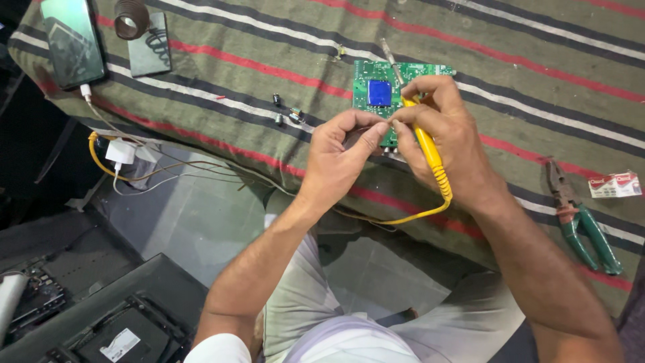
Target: The person positions a green circuit board on a cloth-covered bench and solders components along its edge using a yellow soldering iron, feeding solder wire by hand. They reposition the board, add solder to multiple joints, and lift the board to solder its underside near the connector ports.
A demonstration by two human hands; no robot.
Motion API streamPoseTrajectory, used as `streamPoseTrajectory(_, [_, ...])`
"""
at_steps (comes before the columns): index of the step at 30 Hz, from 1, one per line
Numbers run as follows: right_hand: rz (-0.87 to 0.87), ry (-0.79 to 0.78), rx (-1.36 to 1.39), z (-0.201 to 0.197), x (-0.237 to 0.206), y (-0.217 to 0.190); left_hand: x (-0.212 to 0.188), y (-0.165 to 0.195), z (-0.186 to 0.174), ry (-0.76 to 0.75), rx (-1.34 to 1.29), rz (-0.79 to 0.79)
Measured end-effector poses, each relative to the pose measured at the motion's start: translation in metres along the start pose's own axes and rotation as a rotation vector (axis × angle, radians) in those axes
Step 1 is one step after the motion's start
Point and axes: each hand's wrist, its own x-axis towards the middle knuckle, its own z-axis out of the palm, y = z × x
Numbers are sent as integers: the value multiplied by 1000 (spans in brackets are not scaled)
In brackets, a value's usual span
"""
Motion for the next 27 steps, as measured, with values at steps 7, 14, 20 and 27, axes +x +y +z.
streamPoseTrajectory(7, [-30,-46,-5,-2,-2,-1,-2,3,-1,22,194,149])
streamPoseTrajectory(14, [10,10,-100,-12,-1,24,5,23,-46,200,173,65])
streamPoseTrajectory(20, [-20,75,-6,6,-4,18,-1,6,-33,83,-135,-37])
streamPoseTrajectory(27, [37,-35,87,4,1,2,0,-5,-6,48,-197,-71])
